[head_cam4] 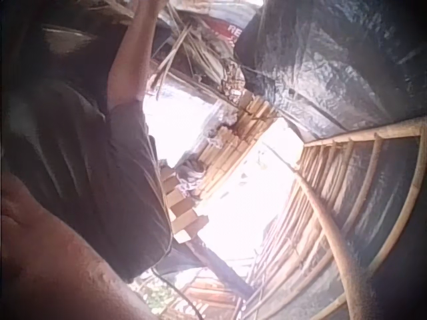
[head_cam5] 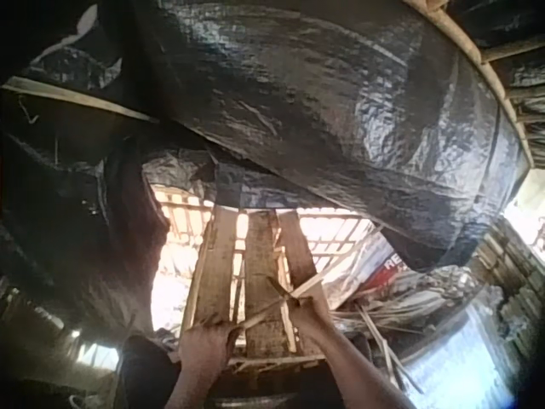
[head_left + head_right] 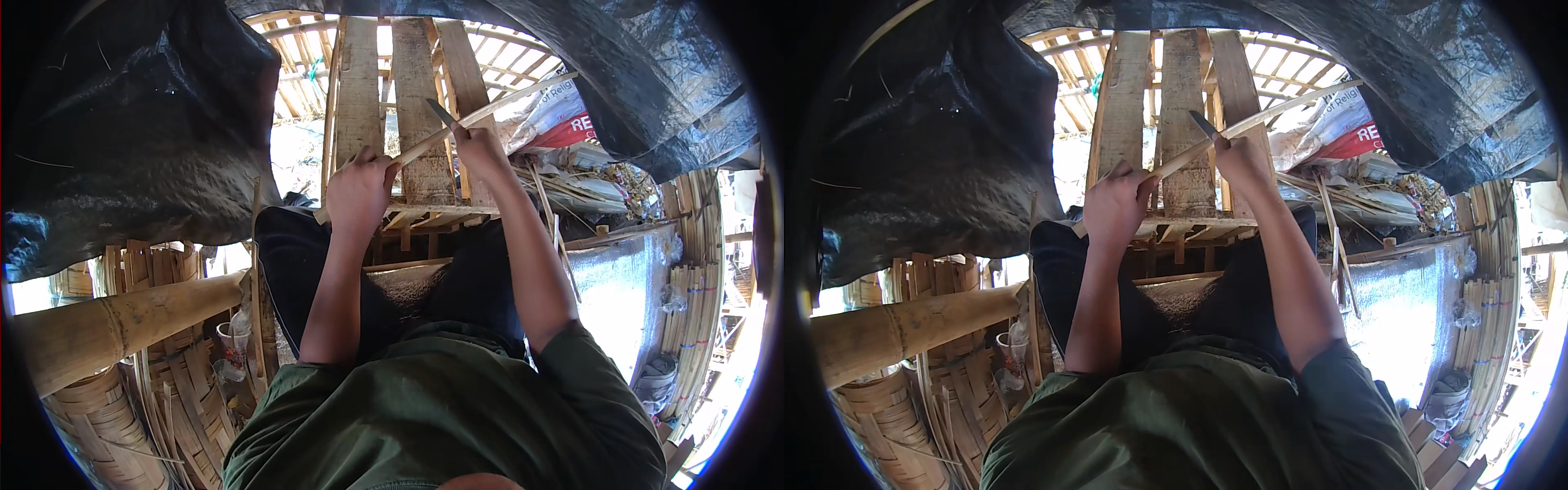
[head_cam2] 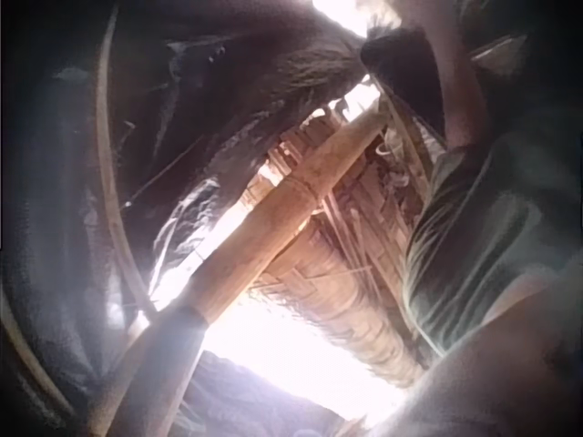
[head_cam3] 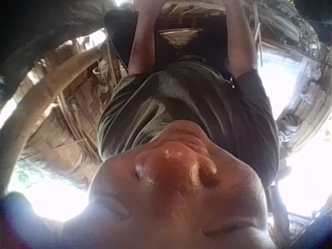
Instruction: The person scrapes and whittles a bamboo strip using a knife.
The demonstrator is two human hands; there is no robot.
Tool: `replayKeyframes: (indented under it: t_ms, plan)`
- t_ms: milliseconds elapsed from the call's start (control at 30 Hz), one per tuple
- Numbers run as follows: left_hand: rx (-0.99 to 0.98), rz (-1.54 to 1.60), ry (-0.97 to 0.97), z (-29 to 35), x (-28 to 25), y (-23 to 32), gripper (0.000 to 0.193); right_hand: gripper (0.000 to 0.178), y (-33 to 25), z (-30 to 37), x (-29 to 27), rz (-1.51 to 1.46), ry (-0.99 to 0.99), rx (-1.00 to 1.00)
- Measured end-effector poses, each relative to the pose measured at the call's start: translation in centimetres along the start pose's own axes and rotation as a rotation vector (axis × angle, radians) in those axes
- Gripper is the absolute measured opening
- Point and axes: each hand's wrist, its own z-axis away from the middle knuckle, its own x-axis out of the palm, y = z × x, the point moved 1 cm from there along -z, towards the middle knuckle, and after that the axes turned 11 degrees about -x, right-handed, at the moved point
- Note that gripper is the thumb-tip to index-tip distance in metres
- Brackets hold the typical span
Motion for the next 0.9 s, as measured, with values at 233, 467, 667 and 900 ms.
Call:
replayKeyframes:
  t_ms: [233,467,667,900]
  plan:
    - [0.025,0.038,0.056,0.0,0.1,0.4,0.021,0.061,0.8,-0.5,0.9,-0.07,0.028,-0.046]
    - [0.013,0.024,0.047,0.3,0.0,0.3,0.02,0.061,0.2,0.5,2.0,0.053,0.087,-0.18]
    - [0.032,0.03,0.062,0.3,0.1,0.6,0.019,0.059,0.5,0.8,4.2,0.116,0.108,-0.27]
    - [0.057,0.043,0.104,0.2,0.7,1.1,0.018,0.056,3.5,-0.6,4.3,0.109,0.171,-0.319]
